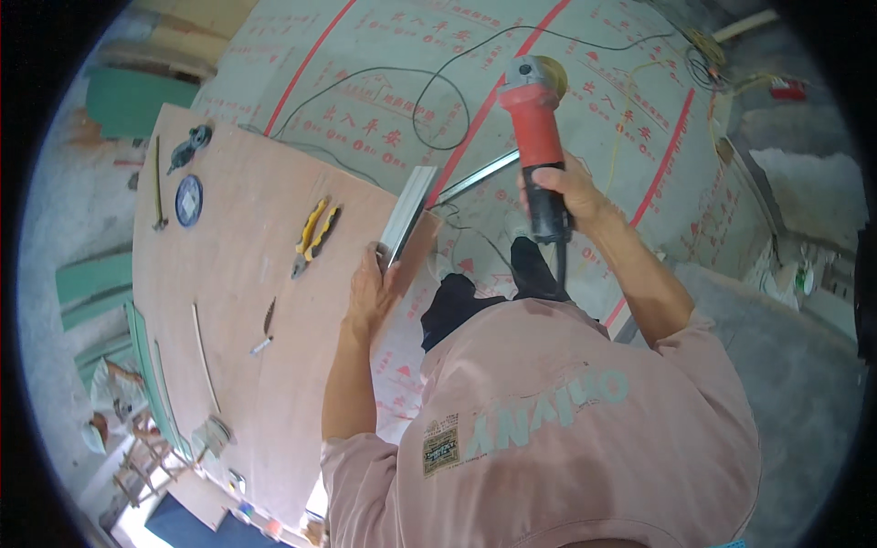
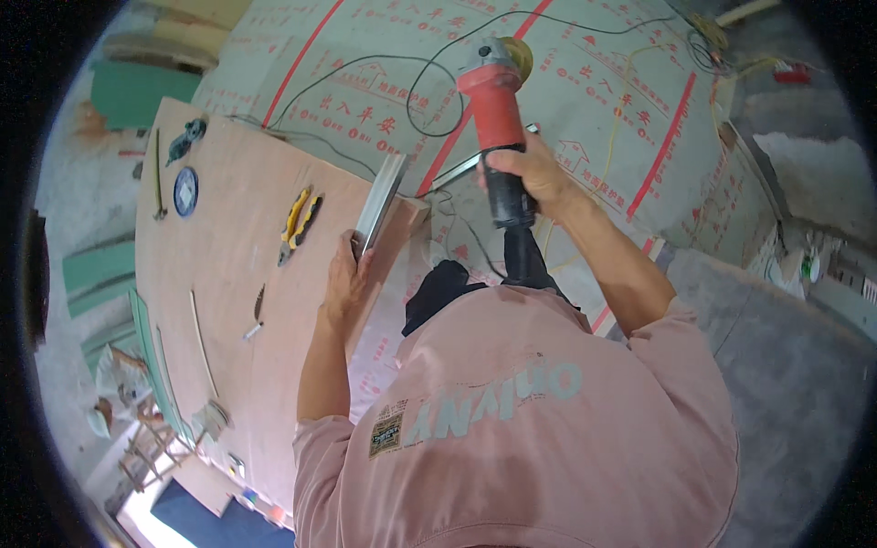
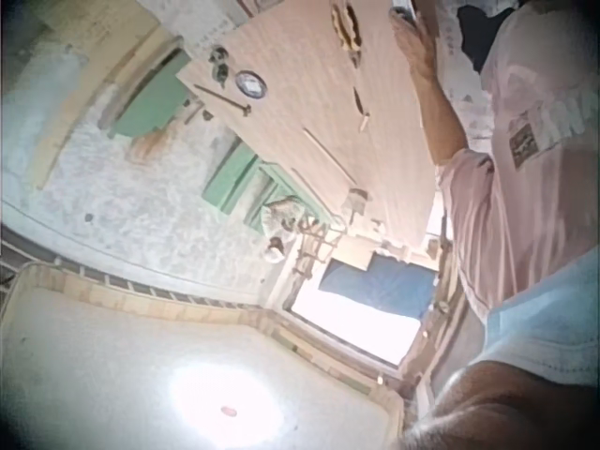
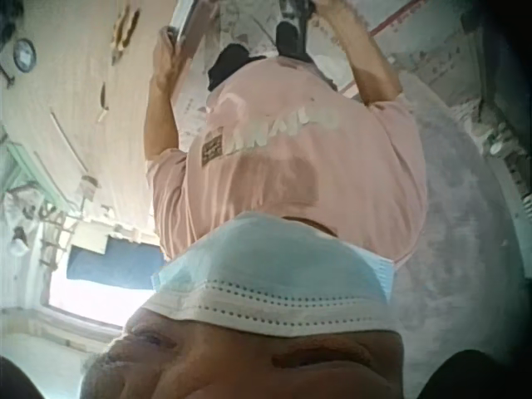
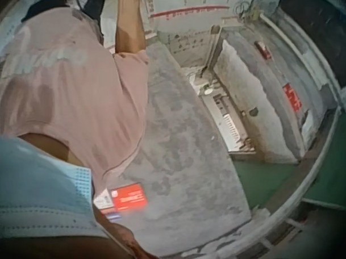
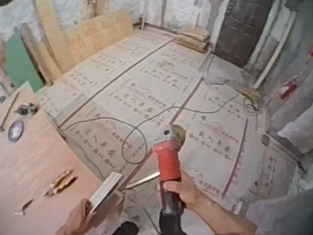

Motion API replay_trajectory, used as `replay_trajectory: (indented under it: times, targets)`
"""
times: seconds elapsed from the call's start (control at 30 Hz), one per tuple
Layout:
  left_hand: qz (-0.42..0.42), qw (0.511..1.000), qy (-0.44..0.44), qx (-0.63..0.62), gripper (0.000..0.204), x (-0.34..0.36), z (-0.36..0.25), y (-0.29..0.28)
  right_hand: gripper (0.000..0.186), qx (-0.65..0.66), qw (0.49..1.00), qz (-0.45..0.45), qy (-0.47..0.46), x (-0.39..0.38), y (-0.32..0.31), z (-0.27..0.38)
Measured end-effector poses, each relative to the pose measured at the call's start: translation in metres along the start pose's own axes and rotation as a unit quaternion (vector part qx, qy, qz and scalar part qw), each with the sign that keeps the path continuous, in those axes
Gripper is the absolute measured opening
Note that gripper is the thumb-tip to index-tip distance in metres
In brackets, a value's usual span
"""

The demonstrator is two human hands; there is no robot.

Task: Cutting metal studs with an angle grinder and attaching them to a ceiling frame using a nail gun and hammer.

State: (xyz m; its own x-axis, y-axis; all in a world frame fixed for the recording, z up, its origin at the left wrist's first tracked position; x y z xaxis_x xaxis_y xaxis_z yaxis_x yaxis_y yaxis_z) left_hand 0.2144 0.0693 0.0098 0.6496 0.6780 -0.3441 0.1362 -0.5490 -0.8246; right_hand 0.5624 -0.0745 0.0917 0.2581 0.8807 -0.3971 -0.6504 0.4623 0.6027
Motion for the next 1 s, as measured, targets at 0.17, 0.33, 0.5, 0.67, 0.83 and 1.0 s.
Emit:
replay_trajectory:
  times: [0.17, 0.33, 0.5, 0.67, 0.83, 1.0]
  targets:
    - [0.073, 0.988, 0.041, -0.132, 0.046, 0.006, -0.014, -0.013, 0.047, 0.104, 0.992, -0.06, -0.046, -0.004, 0.058, -0.043]
    - [0.122, 0.984, 0.027, -0.125, 0.046, 0.009, 0.012, 0.031, 0.033, 0.062, 0.993, -0.083, -0.047, 0.022, 0.101, -0.084]
    - [0.091, 0.992, 0.046, -0.076, 0.036, 0.004, 0.015, 0.04, 0.027, -0.034, 0.959, -0.254, -0.12, 0.043, 0.125, -0.129]
    - [0.113, 0.985, 0.083, -0.105, 0.037, -0.005, 0.012, 0.052, 0.063, -0.157, 0.912, -0.352, -0.139, 0.061, 0.122, -0.16]
    - [0.128, 0.966, 0.063, -0.217, 0.037, -0.007, 0.013, 0.059, 0.061, -0.193, 0.901, -0.38, -0.082, 0.063, 0.13, -0.179]
    - [0.114, 0.968, 0.144, -0.169, 0.032, -0.007, 0.021, 0.069, 0.064, -0.116, 0.928, -0.351, -0.032, 0.056, 0.135, -0.184]
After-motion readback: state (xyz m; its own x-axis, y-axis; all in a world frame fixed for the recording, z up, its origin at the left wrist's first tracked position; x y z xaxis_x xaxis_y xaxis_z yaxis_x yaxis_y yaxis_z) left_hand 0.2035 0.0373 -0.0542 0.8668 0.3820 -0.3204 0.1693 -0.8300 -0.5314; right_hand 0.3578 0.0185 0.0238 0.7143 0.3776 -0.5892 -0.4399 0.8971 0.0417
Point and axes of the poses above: each hand's wrist, its own x-axis towards the middle knuckle, its own y-axis out of the palm, z = x × y, the point moved 3 cm from there along x, towards the middle knuckle, and after that the axes turned 12 degrees about x, right-handed, at the moved point
